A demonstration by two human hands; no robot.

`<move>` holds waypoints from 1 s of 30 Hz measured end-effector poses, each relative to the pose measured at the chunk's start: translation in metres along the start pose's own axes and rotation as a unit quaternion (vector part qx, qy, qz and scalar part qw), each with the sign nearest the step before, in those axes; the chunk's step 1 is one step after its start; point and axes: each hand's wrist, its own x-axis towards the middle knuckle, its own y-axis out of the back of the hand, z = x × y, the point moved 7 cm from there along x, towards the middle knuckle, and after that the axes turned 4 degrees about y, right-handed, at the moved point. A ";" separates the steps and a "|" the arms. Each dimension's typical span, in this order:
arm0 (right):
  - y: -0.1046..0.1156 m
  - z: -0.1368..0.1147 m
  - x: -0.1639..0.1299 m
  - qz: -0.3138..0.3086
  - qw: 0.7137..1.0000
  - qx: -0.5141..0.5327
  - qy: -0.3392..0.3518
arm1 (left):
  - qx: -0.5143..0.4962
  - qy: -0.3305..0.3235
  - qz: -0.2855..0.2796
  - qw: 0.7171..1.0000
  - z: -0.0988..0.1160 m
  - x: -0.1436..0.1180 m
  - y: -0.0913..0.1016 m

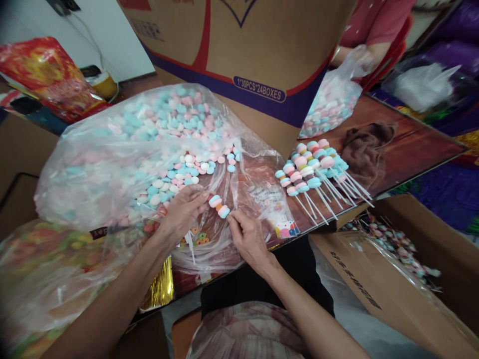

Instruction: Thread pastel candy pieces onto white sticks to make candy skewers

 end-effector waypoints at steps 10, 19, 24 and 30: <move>0.004 0.004 -0.002 0.025 0.999 -0.008 -0.028 | -0.044 0.051 -0.041 0.997 -0.024 -0.007 -0.034; 0.005 0.006 -0.002 0.047 0.998 0.027 -0.038 | 0.421 -0.157 0.033 0.893 0.046 0.022 0.005; 0.004 0.006 -0.001 0.045 0.998 0.030 -0.033 | 0.727 -0.205 0.116 0.645 0.060 0.039 0.025; 0.004 0.005 0.001 0.043 0.998 0.036 -0.039 | 0.709 -0.189 0.124 0.668 0.058 0.045 0.027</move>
